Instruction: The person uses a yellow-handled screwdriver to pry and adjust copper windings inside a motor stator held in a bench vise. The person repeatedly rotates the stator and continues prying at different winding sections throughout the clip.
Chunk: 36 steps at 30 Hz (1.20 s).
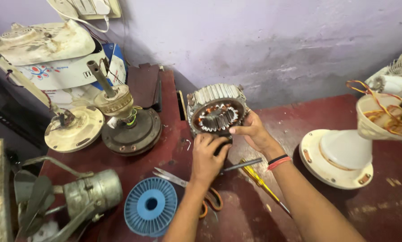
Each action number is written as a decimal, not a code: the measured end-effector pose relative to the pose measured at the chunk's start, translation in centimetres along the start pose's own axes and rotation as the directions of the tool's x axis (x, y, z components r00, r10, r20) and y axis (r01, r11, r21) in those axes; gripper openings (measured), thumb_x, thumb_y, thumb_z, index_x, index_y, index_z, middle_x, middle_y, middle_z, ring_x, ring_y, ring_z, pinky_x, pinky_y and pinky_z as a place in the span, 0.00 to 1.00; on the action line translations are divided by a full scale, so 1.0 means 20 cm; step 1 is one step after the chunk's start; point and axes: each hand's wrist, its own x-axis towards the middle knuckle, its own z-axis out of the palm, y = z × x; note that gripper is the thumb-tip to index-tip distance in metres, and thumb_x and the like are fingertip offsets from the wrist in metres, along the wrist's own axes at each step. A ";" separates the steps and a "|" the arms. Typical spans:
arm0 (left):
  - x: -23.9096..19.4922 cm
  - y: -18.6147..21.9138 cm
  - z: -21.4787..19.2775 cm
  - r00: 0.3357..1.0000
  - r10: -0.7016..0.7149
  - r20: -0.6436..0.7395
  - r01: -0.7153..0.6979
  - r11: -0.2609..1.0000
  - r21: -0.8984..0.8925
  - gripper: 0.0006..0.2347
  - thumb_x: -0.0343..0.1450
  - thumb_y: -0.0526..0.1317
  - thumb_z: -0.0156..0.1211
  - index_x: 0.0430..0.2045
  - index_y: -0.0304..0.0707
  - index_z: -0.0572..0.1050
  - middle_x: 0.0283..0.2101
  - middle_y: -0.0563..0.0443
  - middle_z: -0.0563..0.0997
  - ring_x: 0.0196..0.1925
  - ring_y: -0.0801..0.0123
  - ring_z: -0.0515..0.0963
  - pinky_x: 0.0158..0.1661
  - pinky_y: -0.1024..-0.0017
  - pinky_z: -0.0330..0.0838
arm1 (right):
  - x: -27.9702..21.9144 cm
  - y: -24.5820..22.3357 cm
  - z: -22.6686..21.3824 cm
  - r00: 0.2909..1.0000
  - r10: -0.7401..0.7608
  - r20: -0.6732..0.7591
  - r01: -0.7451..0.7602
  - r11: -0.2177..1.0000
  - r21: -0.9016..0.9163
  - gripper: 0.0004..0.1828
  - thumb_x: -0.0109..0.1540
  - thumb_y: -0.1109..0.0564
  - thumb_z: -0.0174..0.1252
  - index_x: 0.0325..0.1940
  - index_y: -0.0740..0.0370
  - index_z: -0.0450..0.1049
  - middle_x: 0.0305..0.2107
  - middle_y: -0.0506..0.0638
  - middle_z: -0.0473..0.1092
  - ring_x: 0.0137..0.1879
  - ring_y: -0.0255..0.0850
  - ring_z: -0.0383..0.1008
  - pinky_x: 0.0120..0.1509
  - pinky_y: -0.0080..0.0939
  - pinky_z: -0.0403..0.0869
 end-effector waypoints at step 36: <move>0.09 -0.14 -0.10 0.800 0.419 0.430 -0.497 0.864 0.081 0.19 0.63 0.40 0.65 0.50 0.49 0.81 0.35 0.54 0.74 0.38 0.63 0.76 0.41 0.64 0.70 | -0.51 0.06 0.35 0.879 0.201 -0.431 -0.410 0.781 -0.472 0.12 0.58 0.55 0.68 0.35 0.68 0.81 0.21 0.47 0.77 0.25 0.31 0.72 0.26 0.33 0.69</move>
